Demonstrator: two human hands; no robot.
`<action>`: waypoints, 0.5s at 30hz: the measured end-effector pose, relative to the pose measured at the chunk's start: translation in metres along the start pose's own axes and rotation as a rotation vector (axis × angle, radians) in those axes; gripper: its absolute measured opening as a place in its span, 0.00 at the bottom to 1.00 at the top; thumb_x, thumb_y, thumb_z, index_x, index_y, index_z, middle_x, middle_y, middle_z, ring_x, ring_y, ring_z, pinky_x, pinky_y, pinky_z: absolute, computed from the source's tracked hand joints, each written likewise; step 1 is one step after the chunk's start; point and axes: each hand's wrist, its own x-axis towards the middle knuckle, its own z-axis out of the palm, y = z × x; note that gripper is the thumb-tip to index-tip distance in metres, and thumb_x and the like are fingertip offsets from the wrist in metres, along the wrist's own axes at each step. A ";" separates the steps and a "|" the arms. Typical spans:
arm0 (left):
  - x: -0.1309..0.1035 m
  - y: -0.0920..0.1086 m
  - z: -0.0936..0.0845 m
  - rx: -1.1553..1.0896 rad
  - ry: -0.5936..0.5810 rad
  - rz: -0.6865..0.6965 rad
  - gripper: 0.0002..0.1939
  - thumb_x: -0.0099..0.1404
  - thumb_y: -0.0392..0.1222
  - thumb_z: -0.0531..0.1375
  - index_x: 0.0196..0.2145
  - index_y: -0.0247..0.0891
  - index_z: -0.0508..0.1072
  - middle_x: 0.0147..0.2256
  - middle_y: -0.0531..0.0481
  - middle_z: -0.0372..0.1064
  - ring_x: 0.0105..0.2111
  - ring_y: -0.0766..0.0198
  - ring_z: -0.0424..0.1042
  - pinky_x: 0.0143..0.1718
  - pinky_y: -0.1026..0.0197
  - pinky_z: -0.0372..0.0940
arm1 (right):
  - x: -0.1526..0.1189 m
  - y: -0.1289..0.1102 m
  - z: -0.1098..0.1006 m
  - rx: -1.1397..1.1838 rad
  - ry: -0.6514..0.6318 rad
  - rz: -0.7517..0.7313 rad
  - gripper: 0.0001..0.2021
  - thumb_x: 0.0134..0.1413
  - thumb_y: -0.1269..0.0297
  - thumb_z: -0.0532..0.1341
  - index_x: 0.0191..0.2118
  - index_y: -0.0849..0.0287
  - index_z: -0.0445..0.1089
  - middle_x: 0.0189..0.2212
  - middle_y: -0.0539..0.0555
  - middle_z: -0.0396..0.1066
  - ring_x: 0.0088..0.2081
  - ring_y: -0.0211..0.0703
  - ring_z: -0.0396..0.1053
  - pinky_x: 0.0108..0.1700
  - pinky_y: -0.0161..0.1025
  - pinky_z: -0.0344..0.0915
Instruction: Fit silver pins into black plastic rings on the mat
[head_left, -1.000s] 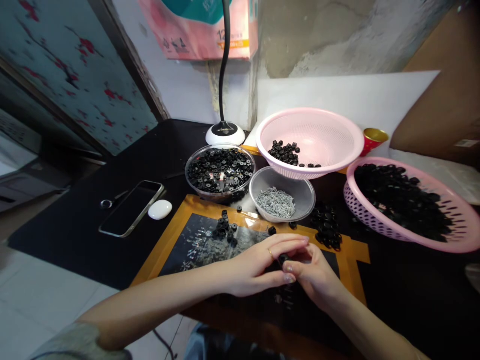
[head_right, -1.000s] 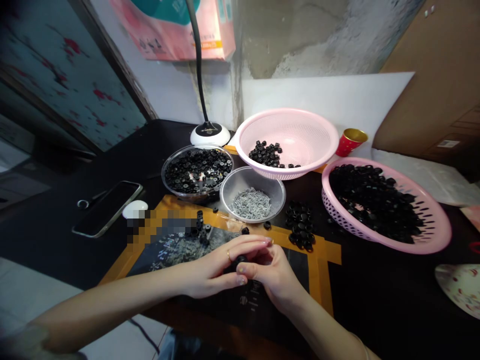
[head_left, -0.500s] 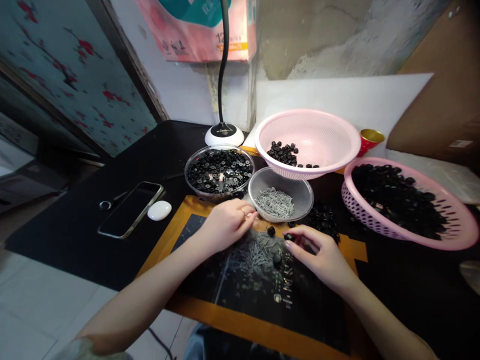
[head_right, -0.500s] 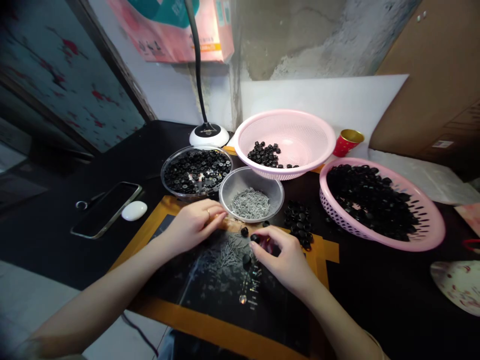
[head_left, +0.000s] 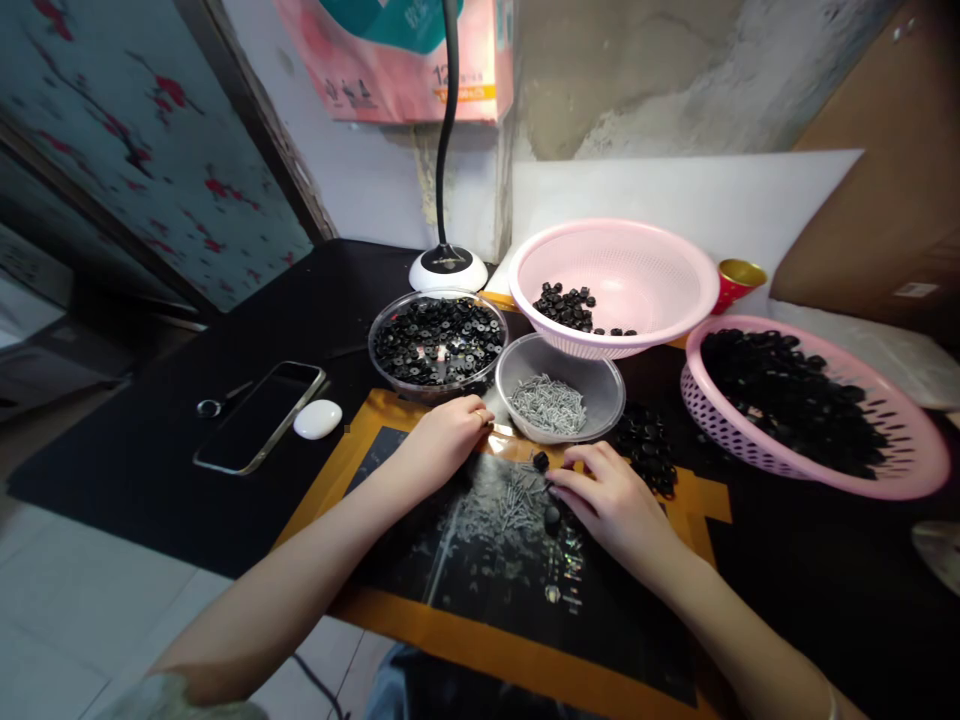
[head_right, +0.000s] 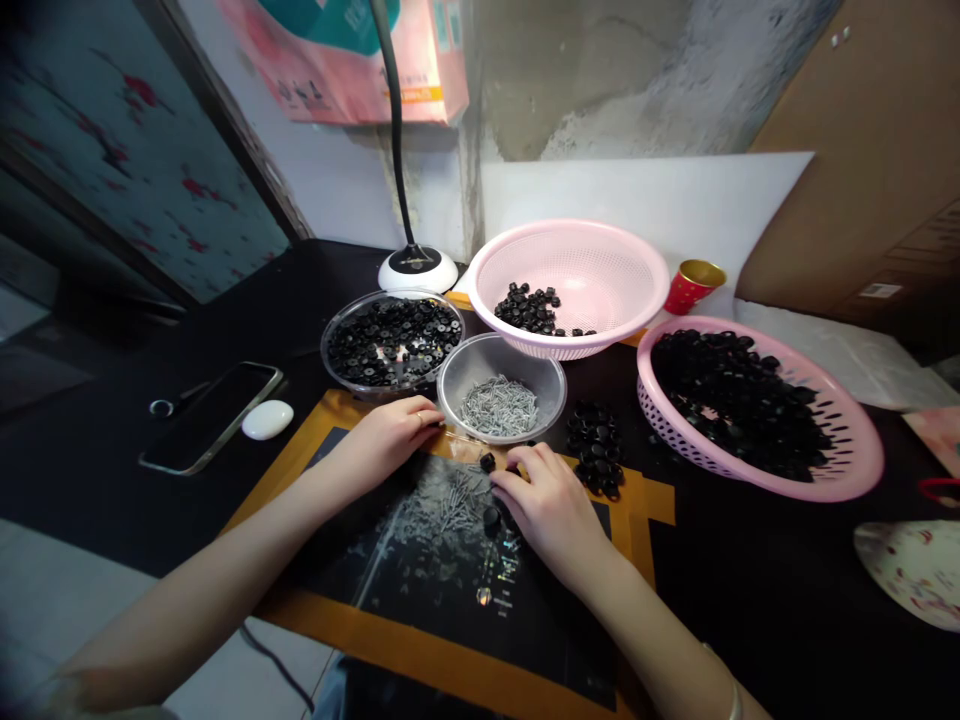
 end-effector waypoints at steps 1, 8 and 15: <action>0.000 0.002 0.000 -0.024 -0.007 0.013 0.10 0.65 0.34 0.54 0.40 0.32 0.75 0.39 0.43 0.71 0.38 0.60 0.72 0.41 0.59 0.67 | 0.001 -0.001 0.002 -0.015 -0.004 -0.010 0.08 0.58 0.70 0.58 0.37 0.57 0.75 0.36 0.58 0.70 0.38 0.47 0.65 0.39 0.44 0.67; 0.000 0.012 -0.002 -0.372 -0.014 0.132 0.07 0.61 0.33 0.59 0.37 0.32 0.76 0.36 0.44 0.73 0.36 0.63 0.72 0.39 0.61 0.68 | 0.005 -0.007 0.005 -0.033 -0.004 -0.021 0.08 0.58 0.73 0.56 0.34 0.60 0.72 0.36 0.59 0.72 0.39 0.48 0.66 0.41 0.44 0.65; -0.001 0.024 -0.007 -0.832 -0.123 0.035 0.07 0.58 0.32 0.61 0.36 0.31 0.75 0.38 0.43 0.73 0.38 0.62 0.74 0.40 0.60 0.70 | 0.001 -0.014 -0.009 0.249 0.110 0.124 0.04 0.55 0.71 0.57 0.34 0.58 0.69 0.27 0.52 0.71 0.29 0.41 0.68 0.35 0.39 0.66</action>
